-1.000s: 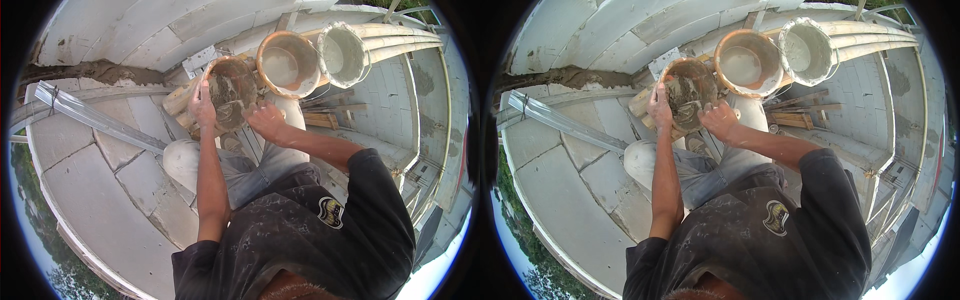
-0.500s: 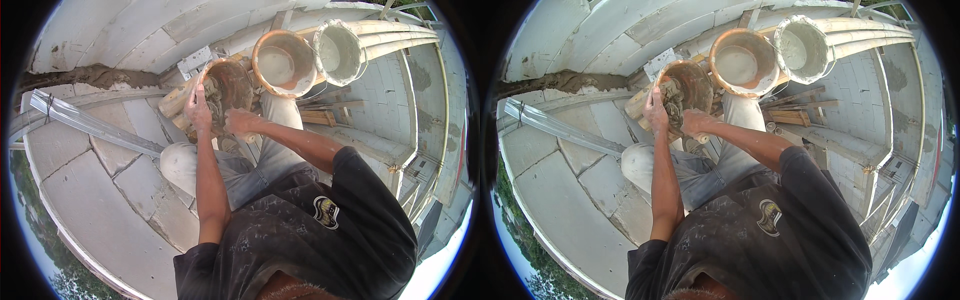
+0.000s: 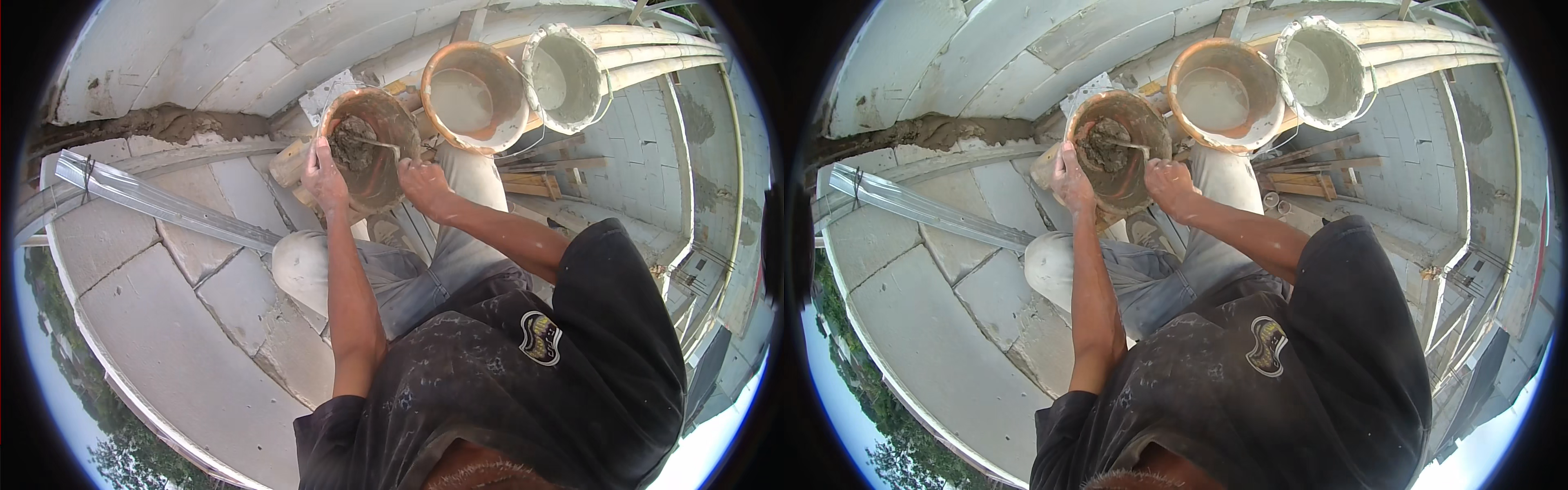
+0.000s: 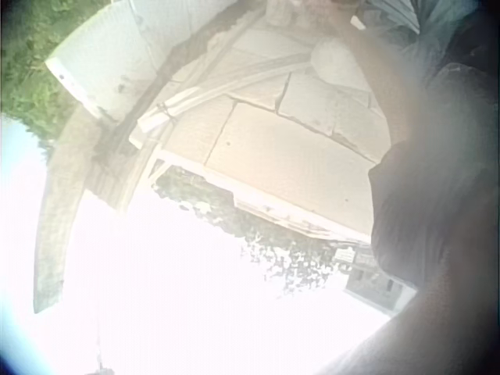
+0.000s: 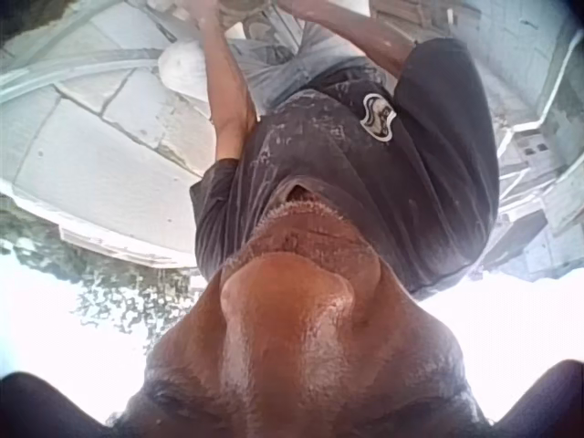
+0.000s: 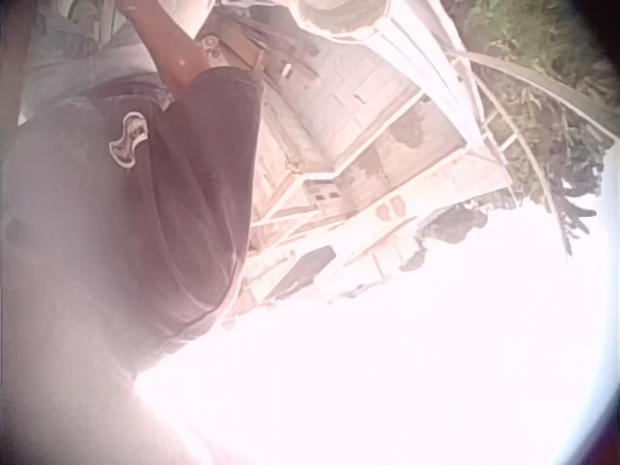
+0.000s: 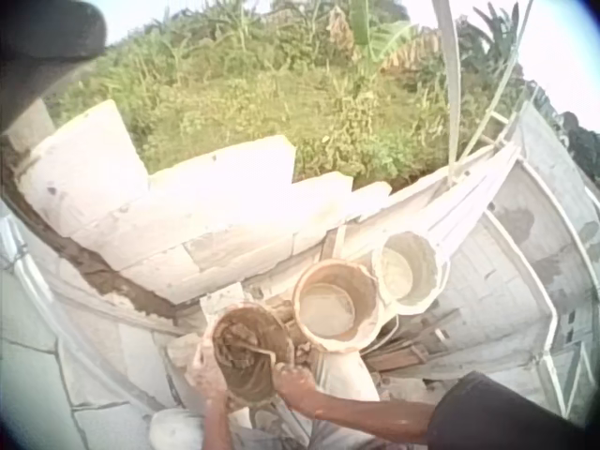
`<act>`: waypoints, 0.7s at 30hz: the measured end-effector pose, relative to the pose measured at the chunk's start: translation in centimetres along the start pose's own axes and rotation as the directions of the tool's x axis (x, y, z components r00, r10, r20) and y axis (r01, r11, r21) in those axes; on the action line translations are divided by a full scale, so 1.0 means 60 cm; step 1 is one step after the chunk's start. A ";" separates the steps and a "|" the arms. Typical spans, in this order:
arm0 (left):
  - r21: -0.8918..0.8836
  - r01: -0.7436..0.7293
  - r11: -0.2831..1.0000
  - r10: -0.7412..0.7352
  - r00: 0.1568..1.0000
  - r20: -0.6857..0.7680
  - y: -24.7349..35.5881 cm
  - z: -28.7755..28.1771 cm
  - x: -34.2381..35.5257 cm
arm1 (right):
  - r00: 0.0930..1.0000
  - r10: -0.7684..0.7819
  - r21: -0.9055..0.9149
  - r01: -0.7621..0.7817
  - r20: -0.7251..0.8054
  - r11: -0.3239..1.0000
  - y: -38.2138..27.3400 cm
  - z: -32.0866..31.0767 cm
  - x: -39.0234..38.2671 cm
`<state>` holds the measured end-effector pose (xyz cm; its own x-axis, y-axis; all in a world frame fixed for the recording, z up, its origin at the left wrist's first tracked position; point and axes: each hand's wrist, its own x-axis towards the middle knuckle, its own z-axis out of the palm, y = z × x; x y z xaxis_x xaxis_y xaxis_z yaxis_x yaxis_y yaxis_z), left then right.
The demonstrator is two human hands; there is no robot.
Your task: Applying mortar to lightweight concrete blocks with a trowel at a construction site.
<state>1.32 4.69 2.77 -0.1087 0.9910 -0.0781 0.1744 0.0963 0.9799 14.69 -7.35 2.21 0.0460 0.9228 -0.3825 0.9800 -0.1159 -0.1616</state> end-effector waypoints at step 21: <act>0.008 0.072 0.997 -0.072 0.997 0.005 0.001 -0.001 -0.011 | 0.993 -0.079 -0.052 0.084 0.083 0.995 -0.001 -0.067 0.066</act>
<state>1.35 4.06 2.87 -0.1162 0.9819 -0.1497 0.1742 0.1685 0.9702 15.58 -2.23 4.40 -0.0479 0.8954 -0.4426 0.9892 -0.0190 -0.1455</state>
